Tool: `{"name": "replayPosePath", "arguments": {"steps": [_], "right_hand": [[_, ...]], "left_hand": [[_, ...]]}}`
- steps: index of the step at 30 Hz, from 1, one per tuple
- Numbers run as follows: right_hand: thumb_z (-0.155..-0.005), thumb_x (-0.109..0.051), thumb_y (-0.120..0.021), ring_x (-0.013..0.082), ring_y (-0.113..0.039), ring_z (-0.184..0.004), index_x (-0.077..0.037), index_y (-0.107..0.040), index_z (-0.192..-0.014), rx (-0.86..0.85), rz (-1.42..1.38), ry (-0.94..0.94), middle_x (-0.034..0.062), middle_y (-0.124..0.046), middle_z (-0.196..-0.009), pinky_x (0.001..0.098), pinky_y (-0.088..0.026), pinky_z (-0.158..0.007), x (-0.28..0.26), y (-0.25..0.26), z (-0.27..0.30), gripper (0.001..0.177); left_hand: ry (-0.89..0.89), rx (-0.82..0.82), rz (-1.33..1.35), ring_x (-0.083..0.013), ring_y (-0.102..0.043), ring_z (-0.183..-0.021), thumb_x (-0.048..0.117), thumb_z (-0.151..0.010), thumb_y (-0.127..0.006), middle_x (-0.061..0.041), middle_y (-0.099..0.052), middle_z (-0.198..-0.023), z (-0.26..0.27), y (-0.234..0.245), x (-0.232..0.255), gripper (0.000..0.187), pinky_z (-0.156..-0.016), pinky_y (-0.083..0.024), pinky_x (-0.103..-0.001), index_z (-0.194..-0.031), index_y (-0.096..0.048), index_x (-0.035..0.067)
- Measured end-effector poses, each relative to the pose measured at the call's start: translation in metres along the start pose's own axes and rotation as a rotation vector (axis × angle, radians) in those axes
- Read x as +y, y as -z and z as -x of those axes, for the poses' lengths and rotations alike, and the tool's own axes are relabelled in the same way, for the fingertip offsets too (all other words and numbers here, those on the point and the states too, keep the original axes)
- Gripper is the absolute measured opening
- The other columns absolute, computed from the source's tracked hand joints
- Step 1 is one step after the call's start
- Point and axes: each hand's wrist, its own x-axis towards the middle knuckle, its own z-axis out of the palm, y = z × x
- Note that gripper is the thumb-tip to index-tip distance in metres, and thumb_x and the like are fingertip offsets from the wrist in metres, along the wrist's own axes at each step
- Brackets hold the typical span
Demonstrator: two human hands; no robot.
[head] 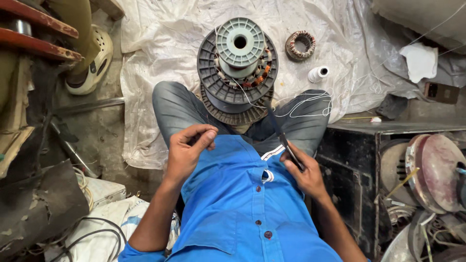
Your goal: The person sits on the floor and works on a motor stator, using scissors to cut copper wire and white thread. They manipulate the wire and thread around the stator slots, occasionally using a knife to adjust the components.
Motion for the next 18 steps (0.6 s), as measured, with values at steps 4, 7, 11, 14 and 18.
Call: {"name": "replayPosePath", "arguments": {"steps": [4, 7, 11, 14, 18], "right_hand": [[-0.107, -0.046, -0.043, 0.0178, -0.066, -0.094, -0.006, -0.042, -0.157, -0.218, -0.306, 0.113, 0.0203, -0.06, -0.138, 0.0253, -0.052, -0.074, -0.036, 0.018, 0.009, 0.064], [-0.104, -0.019, -0.063, 0.0231, -0.072, -0.088, -0.009, -0.031, -0.157, -0.23, -0.565, -0.016, 0.024, -0.056, -0.141, 0.0323, -0.061, -0.073, -0.042, 0.014, 0.009, 0.062], [-0.092, -0.004, -0.078, 0.0183, -0.069, -0.078, -0.011, -0.031, -0.16, -0.151, -0.679, -0.005, 0.0197, -0.068, -0.115, 0.0304, -0.057, -0.065, -0.017, -0.006, -0.004, 0.083], [-0.076, -0.001, -0.085, 0.0127, -0.063, -0.069, -0.01, -0.033, -0.158, -0.157, -0.472, -0.207, 0.0121, -0.067, -0.092, 0.0259, -0.051, -0.056, 0.0, -0.016, -0.015, 0.097], [-0.078, -0.012, -0.091, 0.0081, -0.055, -0.071, -0.005, -0.05, -0.151, -0.251, -0.296, -0.14, 0.0028, -0.059, -0.082, 0.0245, -0.047, -0.062, 0.005, -0.018, -0.032, 0.084]], "left_hand": [[-0.181, 0.043, -0.208, -0.0055, -0.056, -0.072, 0.008, -0.097, -0.074, 0.0, -0.064, -0.082, -0.001, 0.005, 0.01, 0.012, -0.065, -0.045, -0.022, -0.104, -0.076, -0.001], [-0.272, 0.073, -0.354, -0.0052, -0.051, -0.07, 0.007, -0.095, -0.075, 0.0, -0.061, -0.08, -0.006, 0.008, 0.021, 0.011, -0.062, -0.04, -0.022, -0.102, -0.076, -0.001], [-0.363, 0.131, -0.45, -0.0068, -0.052, -0.066, 0.007, -0.094, -0.077, -0.002, -0.06, -0.075, -0.007, 0.008, 0.033, 0.01, -0.06, -0.041, -0.023, -0.1, -0.076, 0.0], [-0.463, 0.153, -0.497, -0.0092, -0.055, -0.067, 0.005, -0.093, -0.078, -0.003, -0.063, -0.075, -0.009, 0.009, 0.042, 0.009, -0.061, -0.043, -0.025, -0.1, -0.076, 0.0], [-0.483, 0.157, -0.495, -0.0102, -0.056, -0.064, 0.003, -0.091, -0.079, -0.004, -0.065, -0.076, -0.012, 0.01, 0.048, 0.008, -0.058, -0.044, -0.026, -0.099, -0.076, 0.001]]}}
